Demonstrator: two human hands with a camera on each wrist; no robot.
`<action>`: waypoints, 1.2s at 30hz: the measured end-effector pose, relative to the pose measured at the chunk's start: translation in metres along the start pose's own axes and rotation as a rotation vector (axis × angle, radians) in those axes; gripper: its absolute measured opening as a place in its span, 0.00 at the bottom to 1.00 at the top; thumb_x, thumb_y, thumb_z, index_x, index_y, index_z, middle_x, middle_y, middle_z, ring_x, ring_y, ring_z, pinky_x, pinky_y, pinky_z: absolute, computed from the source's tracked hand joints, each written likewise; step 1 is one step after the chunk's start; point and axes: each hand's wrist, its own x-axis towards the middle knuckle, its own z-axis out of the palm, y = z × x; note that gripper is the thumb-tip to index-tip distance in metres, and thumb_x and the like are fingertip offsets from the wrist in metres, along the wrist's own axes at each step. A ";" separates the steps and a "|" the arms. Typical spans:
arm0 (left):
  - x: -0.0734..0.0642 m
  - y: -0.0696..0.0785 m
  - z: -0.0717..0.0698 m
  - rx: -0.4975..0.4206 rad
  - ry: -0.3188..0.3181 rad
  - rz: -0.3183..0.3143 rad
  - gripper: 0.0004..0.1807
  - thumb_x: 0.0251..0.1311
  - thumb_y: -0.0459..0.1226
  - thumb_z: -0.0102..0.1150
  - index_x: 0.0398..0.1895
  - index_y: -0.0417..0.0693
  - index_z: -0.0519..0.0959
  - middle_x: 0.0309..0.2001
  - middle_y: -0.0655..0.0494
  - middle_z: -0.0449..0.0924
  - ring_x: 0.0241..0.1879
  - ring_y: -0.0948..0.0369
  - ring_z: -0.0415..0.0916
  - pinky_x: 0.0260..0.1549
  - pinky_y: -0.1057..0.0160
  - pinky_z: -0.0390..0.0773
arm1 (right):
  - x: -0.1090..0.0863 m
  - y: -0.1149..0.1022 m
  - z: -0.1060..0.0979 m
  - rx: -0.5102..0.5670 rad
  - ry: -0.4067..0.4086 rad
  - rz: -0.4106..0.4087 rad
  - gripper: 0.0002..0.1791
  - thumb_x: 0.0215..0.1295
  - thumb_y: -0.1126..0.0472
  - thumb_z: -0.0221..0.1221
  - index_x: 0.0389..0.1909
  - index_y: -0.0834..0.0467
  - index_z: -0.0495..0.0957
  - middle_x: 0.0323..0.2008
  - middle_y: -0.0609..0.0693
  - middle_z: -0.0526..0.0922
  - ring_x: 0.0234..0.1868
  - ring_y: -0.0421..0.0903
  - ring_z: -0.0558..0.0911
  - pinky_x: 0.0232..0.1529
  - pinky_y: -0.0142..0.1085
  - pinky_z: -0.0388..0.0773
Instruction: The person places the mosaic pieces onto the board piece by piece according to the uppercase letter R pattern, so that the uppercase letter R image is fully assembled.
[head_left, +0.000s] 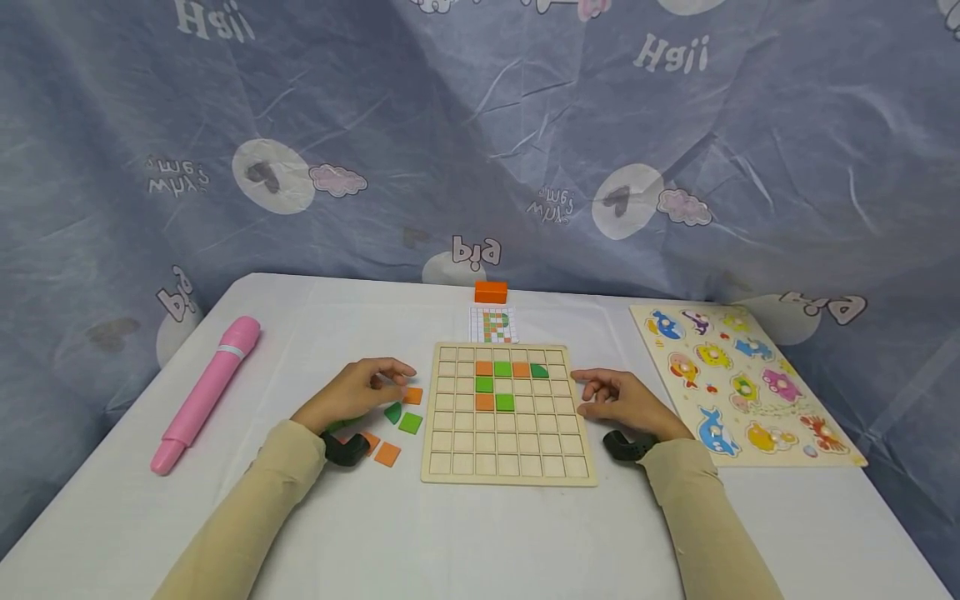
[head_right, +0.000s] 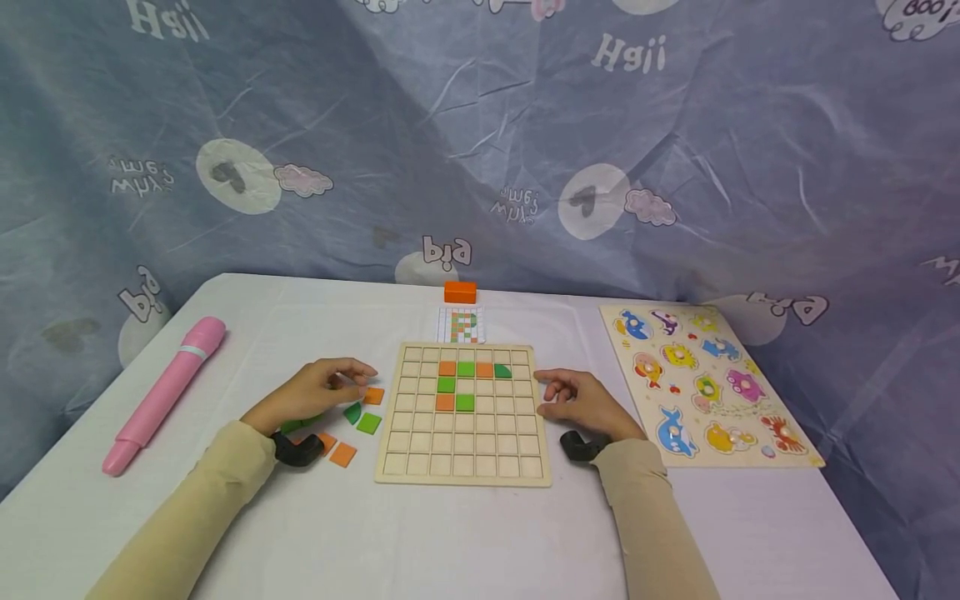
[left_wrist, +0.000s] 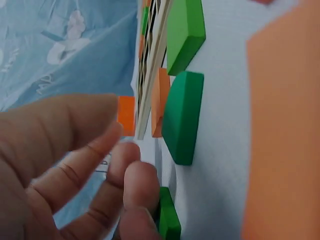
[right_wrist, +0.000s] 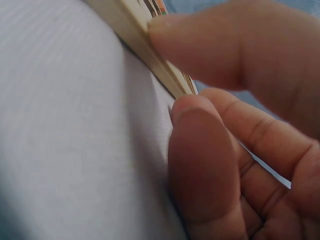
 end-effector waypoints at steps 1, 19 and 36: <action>0.001 0.000 0.001 0.020 0.004 -0.008 0.17 0.72 0.37 0.69 0.61 0.46 0.86 0.52 0.51 0.86 0.42 0.57 0.78 0.47 0.57 0.76 | 0.000 0.000 0.000 0.000 -0.001 -0.001 0.33 0.63 0.73 0.72 0.68 0.77 0.74 0.40 0.57 0.81 0.34 0.39 0.74 0.36 0.28 0.73; 0.001 0.005 0.009 0.166 0.053 -0.089 0.15 0.61 0.34 0.77 0.51 0.44 0.90 0.39 0.54 0.81 0.35 0.58 0.74 0.39 0.60 0.73 | -0.001 -0.004 0.000 -0.014 -0.004 -0.008 0.33 0.62 0.74 0.71 0.68 0.78 0.74 0.40 0.58 0.80 0.33 0.39 0.74 0.35 0.28 0.72; 0.000 0.005 0.010 0.164 0.057 -0.052 0.10 0.63 0.34 0.76 0.47 0.45 0.89 0.41 0.55 0.84 0.34 0.59 0.73 0.38 0.60 0.74 | -0.001 -0.002 0.000 -0.007 -0.005 -0.022 0.32 0.62 0.74 0.71 0.67 0.78 0.74 0.40 0.58 0.81 0.33 0.39 0.74 0.36 0.27 0.73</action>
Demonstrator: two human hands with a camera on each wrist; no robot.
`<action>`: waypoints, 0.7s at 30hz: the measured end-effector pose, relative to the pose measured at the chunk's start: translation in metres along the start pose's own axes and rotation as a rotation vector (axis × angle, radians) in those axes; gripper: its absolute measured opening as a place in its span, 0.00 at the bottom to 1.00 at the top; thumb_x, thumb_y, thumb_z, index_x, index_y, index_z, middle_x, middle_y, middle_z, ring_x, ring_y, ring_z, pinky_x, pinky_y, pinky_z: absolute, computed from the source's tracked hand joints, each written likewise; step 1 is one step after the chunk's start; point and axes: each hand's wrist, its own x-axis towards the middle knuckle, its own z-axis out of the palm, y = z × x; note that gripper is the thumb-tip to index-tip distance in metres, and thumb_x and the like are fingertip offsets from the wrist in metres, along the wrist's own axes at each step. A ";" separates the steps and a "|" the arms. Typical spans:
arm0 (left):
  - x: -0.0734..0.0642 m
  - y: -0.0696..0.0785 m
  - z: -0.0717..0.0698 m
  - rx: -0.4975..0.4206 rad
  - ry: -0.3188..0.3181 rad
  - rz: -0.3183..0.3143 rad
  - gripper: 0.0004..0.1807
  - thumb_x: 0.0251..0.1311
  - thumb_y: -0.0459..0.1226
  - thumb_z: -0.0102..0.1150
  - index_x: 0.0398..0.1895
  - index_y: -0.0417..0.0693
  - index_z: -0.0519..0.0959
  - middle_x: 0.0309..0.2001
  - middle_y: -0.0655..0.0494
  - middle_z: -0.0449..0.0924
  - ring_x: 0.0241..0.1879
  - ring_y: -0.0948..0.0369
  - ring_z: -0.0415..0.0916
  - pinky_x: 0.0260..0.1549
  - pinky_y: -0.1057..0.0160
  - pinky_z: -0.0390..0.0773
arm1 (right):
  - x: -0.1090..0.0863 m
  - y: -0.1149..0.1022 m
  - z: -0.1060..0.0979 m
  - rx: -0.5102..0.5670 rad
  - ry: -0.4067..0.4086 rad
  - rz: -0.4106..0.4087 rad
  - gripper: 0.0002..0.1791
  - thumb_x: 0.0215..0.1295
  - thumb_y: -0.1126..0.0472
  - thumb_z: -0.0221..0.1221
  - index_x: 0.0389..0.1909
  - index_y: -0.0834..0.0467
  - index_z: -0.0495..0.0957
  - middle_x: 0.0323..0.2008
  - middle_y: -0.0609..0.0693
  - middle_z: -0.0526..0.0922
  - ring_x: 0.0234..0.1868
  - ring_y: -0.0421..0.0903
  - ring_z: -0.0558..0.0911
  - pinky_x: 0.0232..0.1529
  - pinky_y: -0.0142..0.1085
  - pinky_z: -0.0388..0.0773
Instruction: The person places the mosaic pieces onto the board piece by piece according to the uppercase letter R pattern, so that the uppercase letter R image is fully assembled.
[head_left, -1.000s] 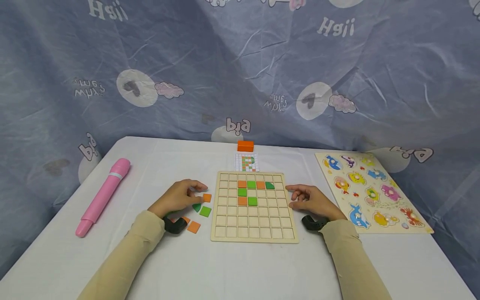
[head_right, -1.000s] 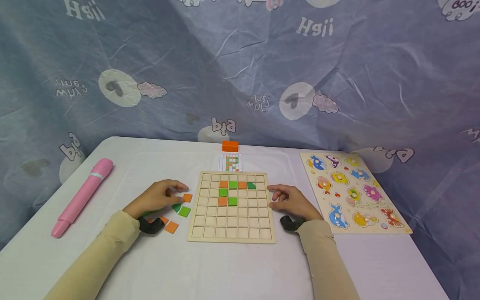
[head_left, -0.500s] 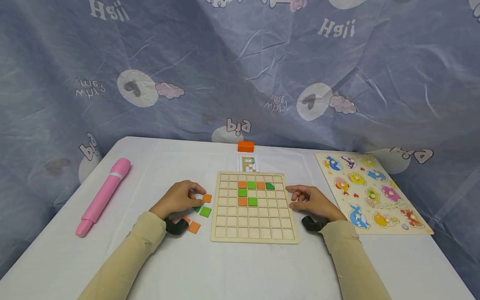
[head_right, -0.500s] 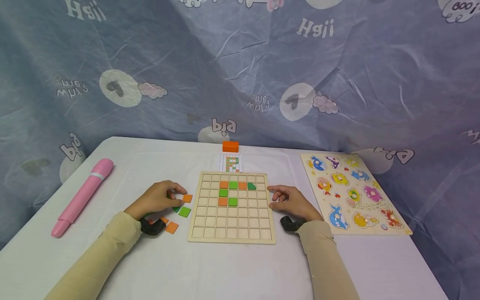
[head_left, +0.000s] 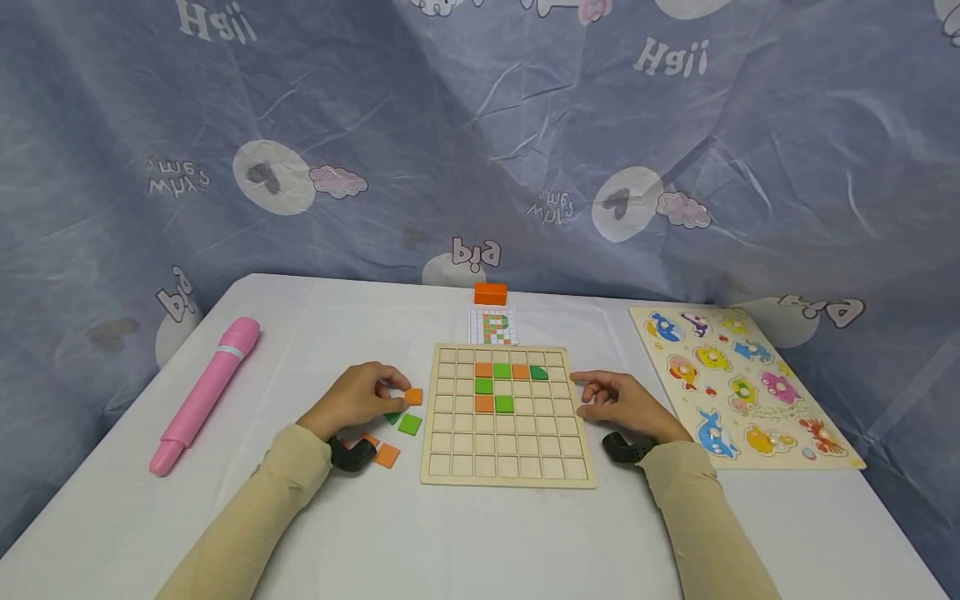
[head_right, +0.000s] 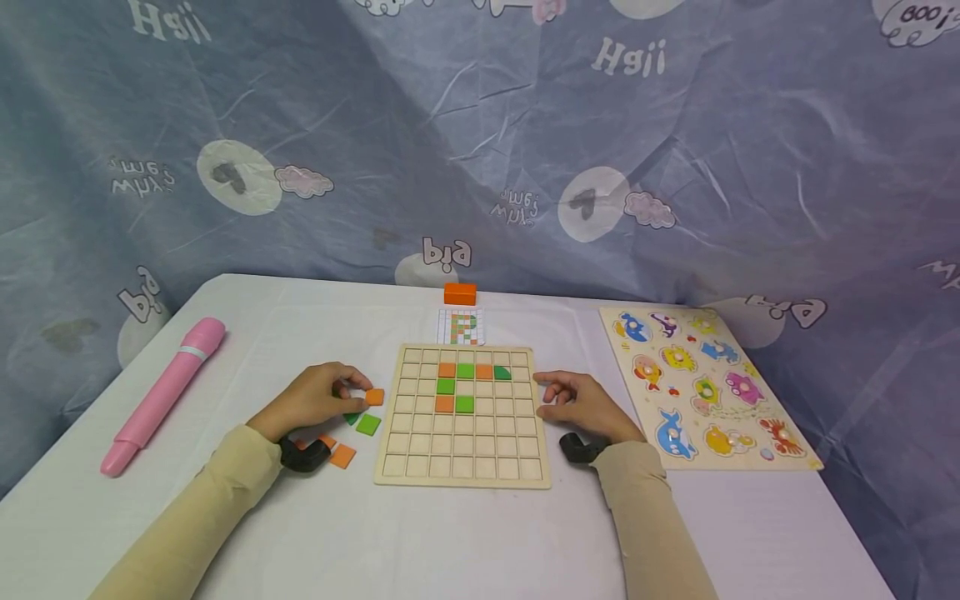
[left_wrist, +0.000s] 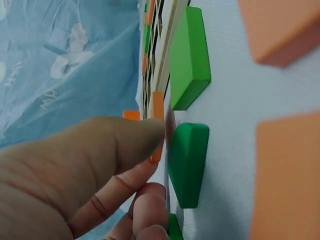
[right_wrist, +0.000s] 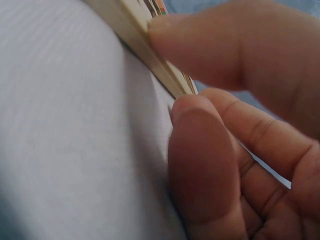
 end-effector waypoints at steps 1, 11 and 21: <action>0.000 0.000 0.000 -0.003 -0.001 0.002 0.10 0.64 0.35 0.76 0.47 0.45 0.89 0.42 0.54 0.84 0.35 0.59 0.74 0.39 0.60 0.74 | 0.000 0.000 0.000 -0.001 0.000 0.000 0.32 0.62 0.75 0.71 0.67 0.78 0.74 0.40 0.58 0.81 0.33 0.39 0.74 0.35 0.27 0.73; 0.000 0.003 -0.002 -0.026 0.023 0.109 0.09 0.68 0.34 0.69 0.50 0.45 0.87 0.40 0.58 0.86 0.38 0.60 0.79 0.45 0.58 0.79 | 0.000 0.000 0.001 0.011 0.000 0.006 0.33 0.63 0.74 0.71 0.68 0.78 0.73 0.40 0.59 0.81 0.33 0.39 0.74 0.36 0.27 0.73; -0.004 0.031 0.002 -0.108 0.072 0.132 0.12 0.67 0.34 0.68 0.52 0.45 0.88 0.37 0.60 0.88 0.35 0.60 0.80 0.40 0.59 0.79 | 0.000 0.001 0.000 0.006 0.000 0.005 0.33 0.62 0.75 0.71 0.68 0.78 0.74 0.40 0.58 0.80 0.33 0.39 0.74 0.35 0.27 0.72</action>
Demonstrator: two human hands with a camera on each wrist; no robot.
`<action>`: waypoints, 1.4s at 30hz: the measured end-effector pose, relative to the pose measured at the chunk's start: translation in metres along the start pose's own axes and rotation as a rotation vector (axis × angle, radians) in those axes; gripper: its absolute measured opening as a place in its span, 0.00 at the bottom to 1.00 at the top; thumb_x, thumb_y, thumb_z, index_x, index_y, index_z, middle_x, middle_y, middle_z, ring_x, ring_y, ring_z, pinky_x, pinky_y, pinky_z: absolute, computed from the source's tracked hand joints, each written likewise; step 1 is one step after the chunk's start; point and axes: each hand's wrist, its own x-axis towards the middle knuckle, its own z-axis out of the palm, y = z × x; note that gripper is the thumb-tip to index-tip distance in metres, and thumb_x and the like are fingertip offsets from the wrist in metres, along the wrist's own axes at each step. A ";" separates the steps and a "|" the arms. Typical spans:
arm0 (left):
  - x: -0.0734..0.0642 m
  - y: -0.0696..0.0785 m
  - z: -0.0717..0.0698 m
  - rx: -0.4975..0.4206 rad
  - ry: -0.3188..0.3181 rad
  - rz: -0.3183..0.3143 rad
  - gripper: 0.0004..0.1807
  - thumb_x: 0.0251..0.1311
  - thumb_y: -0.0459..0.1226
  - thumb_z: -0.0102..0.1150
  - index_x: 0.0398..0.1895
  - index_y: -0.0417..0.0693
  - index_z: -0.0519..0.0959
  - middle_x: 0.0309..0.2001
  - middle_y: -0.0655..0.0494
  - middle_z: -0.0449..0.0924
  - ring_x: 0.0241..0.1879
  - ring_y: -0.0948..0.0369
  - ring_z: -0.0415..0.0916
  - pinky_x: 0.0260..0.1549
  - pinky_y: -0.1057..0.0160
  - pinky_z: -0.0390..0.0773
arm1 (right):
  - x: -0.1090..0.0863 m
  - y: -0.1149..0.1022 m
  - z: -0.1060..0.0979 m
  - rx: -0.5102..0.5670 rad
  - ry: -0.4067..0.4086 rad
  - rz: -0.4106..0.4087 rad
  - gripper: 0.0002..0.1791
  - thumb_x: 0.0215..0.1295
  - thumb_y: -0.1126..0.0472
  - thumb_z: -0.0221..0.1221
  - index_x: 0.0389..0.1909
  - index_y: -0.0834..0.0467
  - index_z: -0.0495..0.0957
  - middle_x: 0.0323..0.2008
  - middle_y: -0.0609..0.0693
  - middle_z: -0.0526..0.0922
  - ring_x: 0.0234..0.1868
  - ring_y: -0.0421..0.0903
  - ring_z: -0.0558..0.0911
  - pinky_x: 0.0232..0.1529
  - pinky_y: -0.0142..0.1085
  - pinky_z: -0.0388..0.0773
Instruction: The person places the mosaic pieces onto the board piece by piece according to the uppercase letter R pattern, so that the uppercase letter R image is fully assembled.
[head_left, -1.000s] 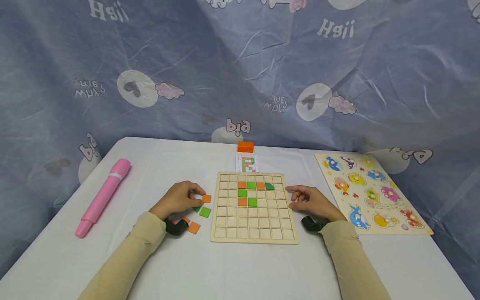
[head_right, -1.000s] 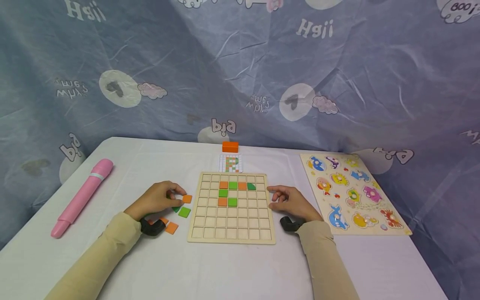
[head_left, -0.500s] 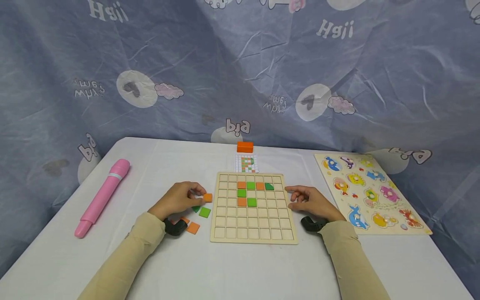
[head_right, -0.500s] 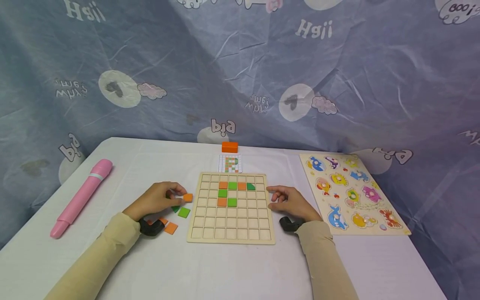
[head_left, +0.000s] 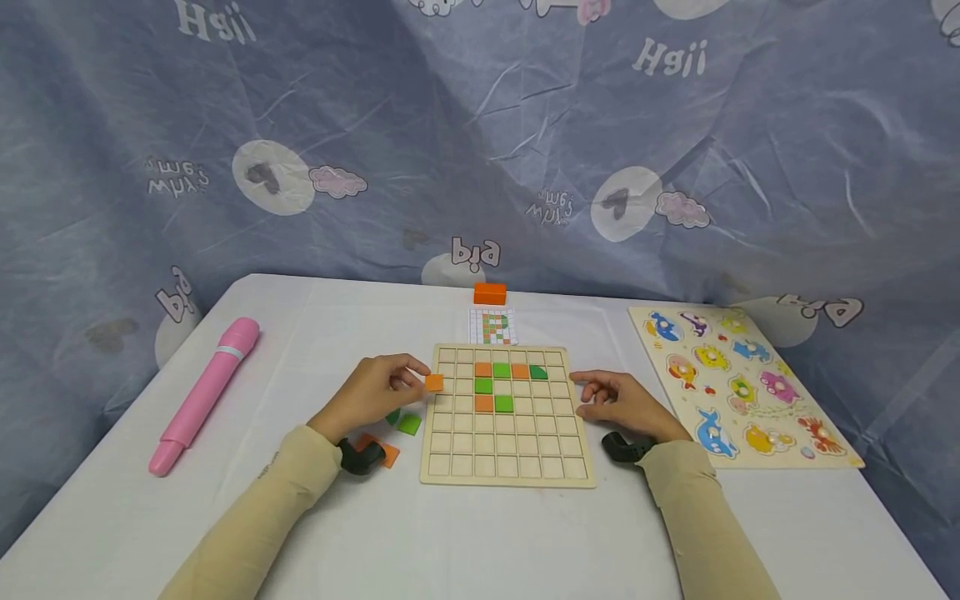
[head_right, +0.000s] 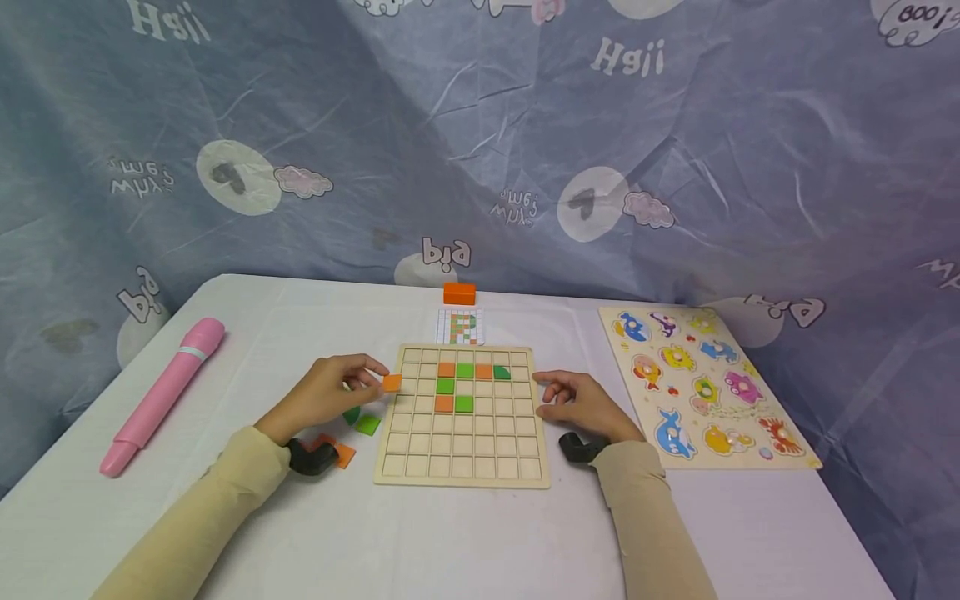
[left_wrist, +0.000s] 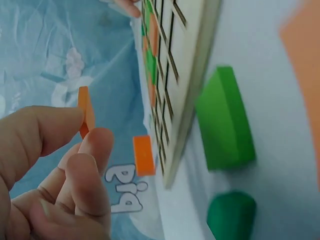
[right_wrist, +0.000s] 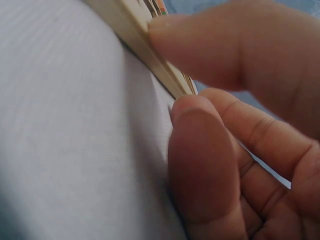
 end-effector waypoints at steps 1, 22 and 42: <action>0.000 0.003 0.001 -0.006 0.002 0.000 0.12 0.67 0.35 0.68 0.52 0.46 0.88 0.37 0.60 0.88 0.35 0.60 0.79 0.40 0.59 0.78 | 0.000 0.000 0.000 0.000 0.001 0.001 0.33 0.62 0.75 0.71 0.68 0.78 0.74 0.40 0.58 0.80 0.33 0.39 0.74 0.35 0.27 0.73; 0.032 0.057 0.060 -0.109 -0.028 0.094 0.12 0.67 0.36 0.73 0.52 0.46 0.89 0.37 0.59 0.89 0.29 0.65 0.73 0.32 0.67 0.73 | 0.000 0.002 0.000 0.015 0.006 0.002 0.33 0.62 0.75 0.72 0.67 0.78 0.74 0.39 0.57 0.80 0.33 0.38 0.74 0.36 0.27 0.73; 0.045 0.067 0.087 -0.082 -0.038 0.062 0.13 0.67 0.37 0.71 0.53 0.47 0.88 0.38 0.59 0.89 0.31 0.64 0.76 0.35 0.65 0.75 | 0.000 0.001 0.000 0.034 -0.001 0.009 0.33 0.62 0.75 0.72 0.68 0.78 0.74 0.39 0.57 0.80 0.33 0.39 0.74 0.36 0.27 0.73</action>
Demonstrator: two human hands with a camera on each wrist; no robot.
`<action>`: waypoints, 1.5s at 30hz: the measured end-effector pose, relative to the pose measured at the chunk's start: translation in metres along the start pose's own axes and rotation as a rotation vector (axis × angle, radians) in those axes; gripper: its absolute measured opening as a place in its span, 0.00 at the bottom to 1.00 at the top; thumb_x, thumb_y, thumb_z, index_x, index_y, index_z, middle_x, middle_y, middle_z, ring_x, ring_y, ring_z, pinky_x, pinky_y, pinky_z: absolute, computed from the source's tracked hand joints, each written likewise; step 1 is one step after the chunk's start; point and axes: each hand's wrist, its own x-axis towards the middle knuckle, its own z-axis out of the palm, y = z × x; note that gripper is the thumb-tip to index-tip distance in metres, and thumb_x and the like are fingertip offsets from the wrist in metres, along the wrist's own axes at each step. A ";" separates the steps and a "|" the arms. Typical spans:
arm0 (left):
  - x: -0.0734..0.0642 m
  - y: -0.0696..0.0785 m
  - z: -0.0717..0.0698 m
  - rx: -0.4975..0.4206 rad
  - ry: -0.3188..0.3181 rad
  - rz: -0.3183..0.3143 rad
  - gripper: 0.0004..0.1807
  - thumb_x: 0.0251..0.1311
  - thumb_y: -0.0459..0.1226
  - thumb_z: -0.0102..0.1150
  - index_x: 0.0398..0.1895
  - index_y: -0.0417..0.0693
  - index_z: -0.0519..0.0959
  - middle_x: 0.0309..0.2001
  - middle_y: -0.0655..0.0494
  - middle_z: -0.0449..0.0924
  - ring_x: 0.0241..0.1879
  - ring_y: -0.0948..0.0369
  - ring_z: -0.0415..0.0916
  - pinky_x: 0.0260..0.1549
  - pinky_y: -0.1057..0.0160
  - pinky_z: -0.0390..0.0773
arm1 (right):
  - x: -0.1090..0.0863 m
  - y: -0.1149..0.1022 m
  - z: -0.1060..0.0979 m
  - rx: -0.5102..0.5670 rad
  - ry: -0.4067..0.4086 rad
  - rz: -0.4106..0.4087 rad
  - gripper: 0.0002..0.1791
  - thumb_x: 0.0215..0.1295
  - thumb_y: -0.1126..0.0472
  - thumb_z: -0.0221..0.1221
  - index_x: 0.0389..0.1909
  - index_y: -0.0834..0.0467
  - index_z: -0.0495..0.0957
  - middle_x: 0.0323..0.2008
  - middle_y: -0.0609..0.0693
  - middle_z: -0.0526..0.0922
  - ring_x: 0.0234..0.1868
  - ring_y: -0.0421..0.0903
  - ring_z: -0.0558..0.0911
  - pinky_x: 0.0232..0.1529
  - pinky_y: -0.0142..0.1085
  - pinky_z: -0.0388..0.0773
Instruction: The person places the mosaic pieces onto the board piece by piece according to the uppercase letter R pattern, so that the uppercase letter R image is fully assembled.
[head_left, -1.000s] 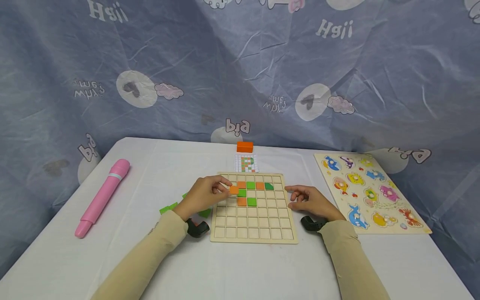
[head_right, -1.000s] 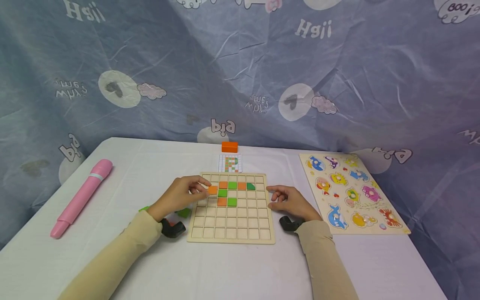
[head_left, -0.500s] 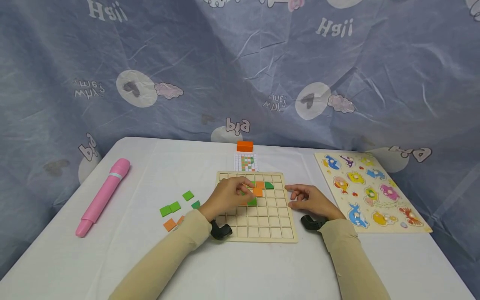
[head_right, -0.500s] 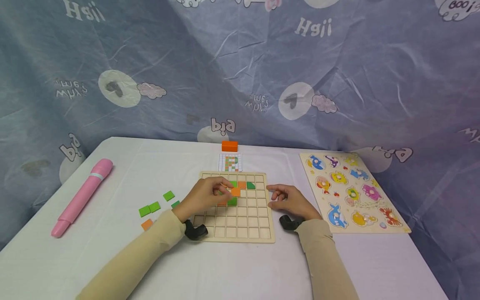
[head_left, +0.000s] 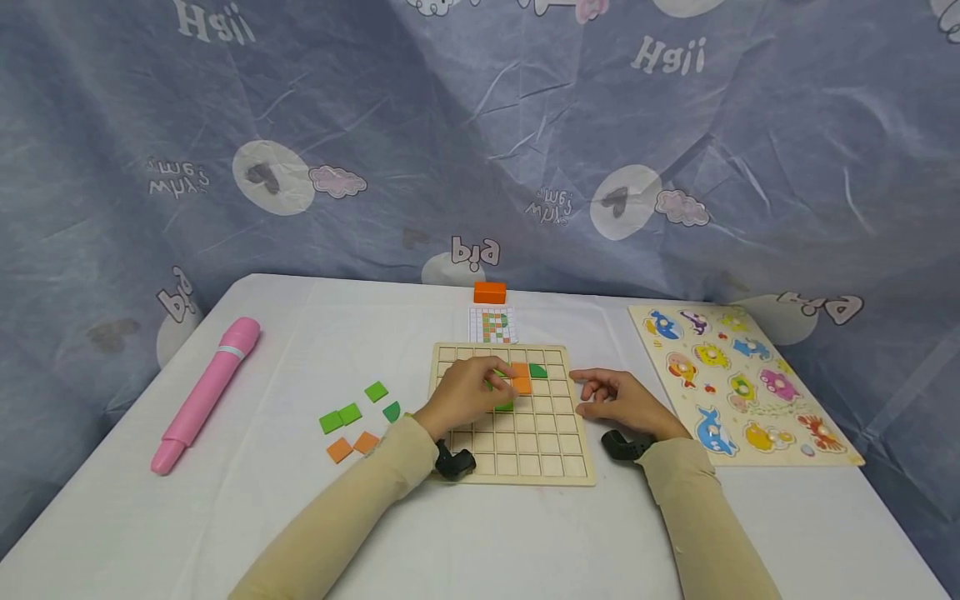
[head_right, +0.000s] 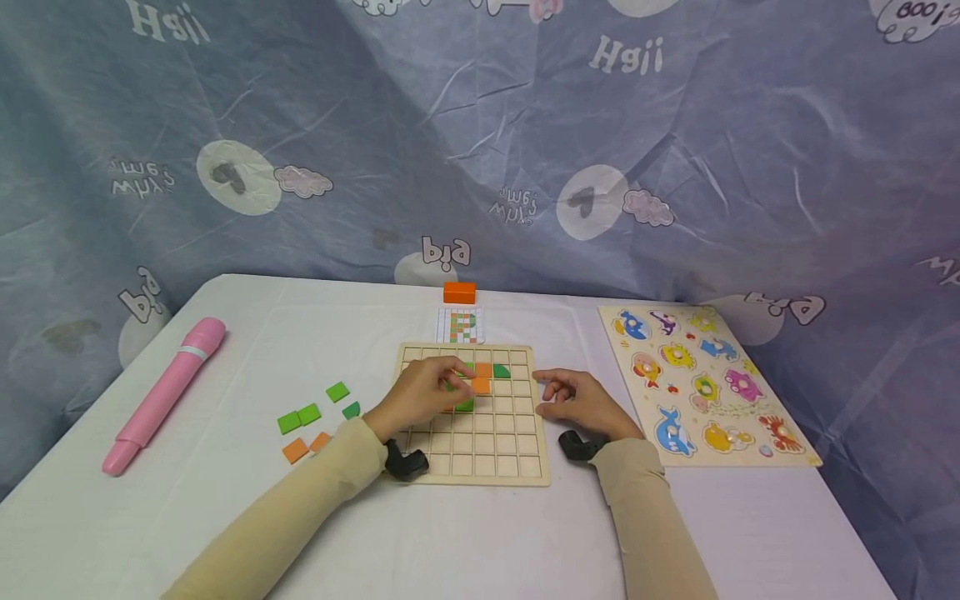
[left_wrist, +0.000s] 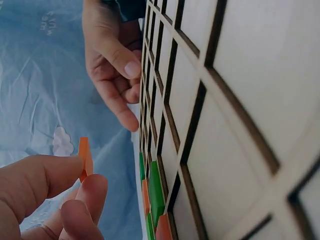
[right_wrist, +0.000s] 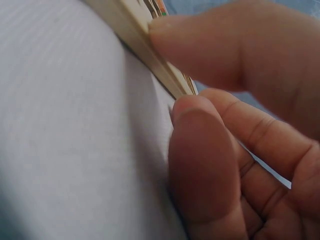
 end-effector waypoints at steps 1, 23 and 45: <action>0.000 0.000 0.001 0.002 -0.004 -0.005 0.13 0.67 0.37 0.71 0.53 0.47 0.88 0.37 0.59 0.89 0.31 0.64 0.77 0.35 0.64 0.75 | 0.000 0.000 0.000 -0.002 0.001 0.000 0.33 0.62 0.75 0.72 0.68 0.78 0.74 0.39 0.57 0.80 0.33 0.39 0.74 0.36 0.27 0.73; 0.008 -0.007 0.010 0.170 -0.071 -0.026 0.08 0.64 0.39 0.74 0.45 0.54 0.89 0.29 0.70 0.84 0.27 0.67 0.74 0.29 0.66 0.70 | 0.000 0.000 0.000 -0.038 0.006 0.004 0.32 0.63 0.74 0.72 0.68 0.77 0.74 0.40 0.57 0.80 0.34 0.39 0.74 0.36 0.27 0.72; 0.009 -0.005 0.016 0.224 -0.077 -0.076 0.11 0.62 0.42 0.79 0.46 0.55 0.91 0.29 0.71 0.81 0.27 0.67 0.75 0.28 0.65 0.73 | -0.001 -0.005 0.000 -0.031 0.006 0.014 0.32 0.63 0.74 0.71 0.68 0.78 0.74 0.40 0.58 0.80 0.34 0.39 0.74 0.36 0.27 0.72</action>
